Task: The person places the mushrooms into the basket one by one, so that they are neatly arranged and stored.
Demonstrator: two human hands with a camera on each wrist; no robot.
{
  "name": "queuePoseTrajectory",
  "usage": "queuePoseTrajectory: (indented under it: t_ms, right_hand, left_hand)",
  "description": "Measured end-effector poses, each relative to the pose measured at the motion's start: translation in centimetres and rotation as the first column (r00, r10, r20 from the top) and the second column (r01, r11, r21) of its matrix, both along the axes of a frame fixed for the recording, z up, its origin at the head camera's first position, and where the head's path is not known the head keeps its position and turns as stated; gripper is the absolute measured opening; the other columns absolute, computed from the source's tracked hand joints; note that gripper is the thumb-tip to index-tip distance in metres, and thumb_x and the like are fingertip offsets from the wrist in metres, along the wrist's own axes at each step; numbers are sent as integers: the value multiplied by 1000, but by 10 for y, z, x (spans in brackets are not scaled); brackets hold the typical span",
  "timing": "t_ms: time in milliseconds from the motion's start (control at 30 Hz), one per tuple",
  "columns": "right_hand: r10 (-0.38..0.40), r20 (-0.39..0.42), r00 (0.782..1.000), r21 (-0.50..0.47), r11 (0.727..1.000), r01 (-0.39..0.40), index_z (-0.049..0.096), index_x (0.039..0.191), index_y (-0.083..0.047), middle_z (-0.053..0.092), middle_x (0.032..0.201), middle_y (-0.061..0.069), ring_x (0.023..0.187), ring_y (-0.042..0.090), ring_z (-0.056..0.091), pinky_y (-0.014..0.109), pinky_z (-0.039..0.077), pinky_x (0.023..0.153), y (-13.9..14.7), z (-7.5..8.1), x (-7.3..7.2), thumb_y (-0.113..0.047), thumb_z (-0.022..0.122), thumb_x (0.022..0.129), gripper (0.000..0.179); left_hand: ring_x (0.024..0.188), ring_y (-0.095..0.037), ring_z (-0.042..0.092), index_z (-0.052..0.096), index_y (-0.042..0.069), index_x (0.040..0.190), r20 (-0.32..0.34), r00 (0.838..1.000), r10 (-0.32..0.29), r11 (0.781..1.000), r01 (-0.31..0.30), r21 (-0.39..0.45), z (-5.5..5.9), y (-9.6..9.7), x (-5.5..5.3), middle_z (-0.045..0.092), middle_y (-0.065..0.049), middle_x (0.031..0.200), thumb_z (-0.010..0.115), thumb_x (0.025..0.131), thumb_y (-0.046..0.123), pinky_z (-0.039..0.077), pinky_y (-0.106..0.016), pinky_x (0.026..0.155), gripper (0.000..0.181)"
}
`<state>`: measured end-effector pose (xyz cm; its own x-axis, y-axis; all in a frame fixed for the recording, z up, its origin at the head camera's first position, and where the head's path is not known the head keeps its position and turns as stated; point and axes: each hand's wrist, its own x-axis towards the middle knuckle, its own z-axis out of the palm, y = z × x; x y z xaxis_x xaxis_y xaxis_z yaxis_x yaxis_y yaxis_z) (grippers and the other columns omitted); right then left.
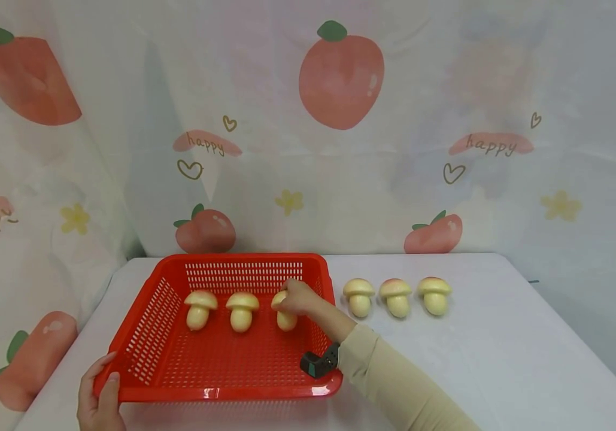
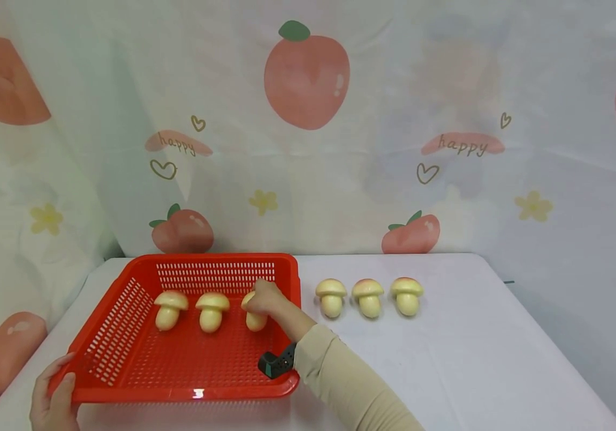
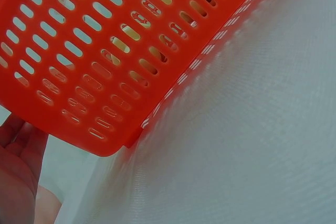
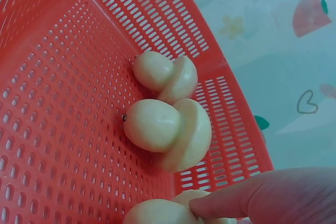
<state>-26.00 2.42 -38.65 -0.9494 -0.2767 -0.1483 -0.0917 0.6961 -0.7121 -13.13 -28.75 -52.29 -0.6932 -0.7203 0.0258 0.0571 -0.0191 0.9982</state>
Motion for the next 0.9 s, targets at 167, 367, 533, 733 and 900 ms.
queuePoseTrajectory:
  t_ms: [167, 367, 533, 733, 900]
  right_hand:
    - [3, 13, 1000, 8, 1000, -4, 54, 97, 4, 52, 84, 8, 74, 20, 50, 30, 47, 65, 0, 0, -1, -9, 71, 77, 30]
    - [8, 30, 1000, 15, 1000, -9, 54, 98, 3, 52, 84, 8, 73, 20, 50, 29, 48, 63, 0, 1, -1, -8, 73, 75, 32]
    - [7, 56, 998, 8, 1000, -7, 54, 101, 2, 52, 86, 8, 75, 21, 51, 31, 49, 66, 0, 2, -1, -2, 73, 72, 35]
    - [11, 66, 998, -3, 1000, -11, 54, 105, 3, 53, 88, 9, 77, 22, 50, 32, 49, 69, 0, 2, -1, 2, 73, 70, 39]
    - [-12, 56, 998, -29, 999, 14, 54, 108, 4, 53, 94, 10, 80, 22, 49, 33, 47, 70, 1, 4, 1, 0, 74, 70, 43]
  left_hand:
    - [110, -19, 47, 48, 26, 130, 10, 1000, 0, 1000, 0, -6, -1, 0, 0, 45, -3, 132, 44, 97, 27, 45, -8, 65, 34]
    - [111, -19, 47, 47, 27, 131, 15, 1000, -4, 1000, 5, -17, -1, 0, 1, 44, 0, 133, 45, 96, 29, 45, -9, 68, 35]
    - [111, -19, 47, 47, 27, 131, 6, 1000, -2, 1000, 2, -10, 1, 2, 2, 44, 0, 133, 45, 96, 29, 45, -10, 69, 35]
    - [111, -19, 47, 48, 27, 130, 8, 1000, 5, 1000, -5, -9, 0, 1, 1, 44, 0, 133, 46, 96, 30, 45, -10, 69, 35]
    - [110, -18, 47, 48, 26, 131, -13, 1000, -4, 1000, 4, -6, 1, 1, 1, 44, -2, 132, 45, 97, 27, 45, -9, 66, 34]
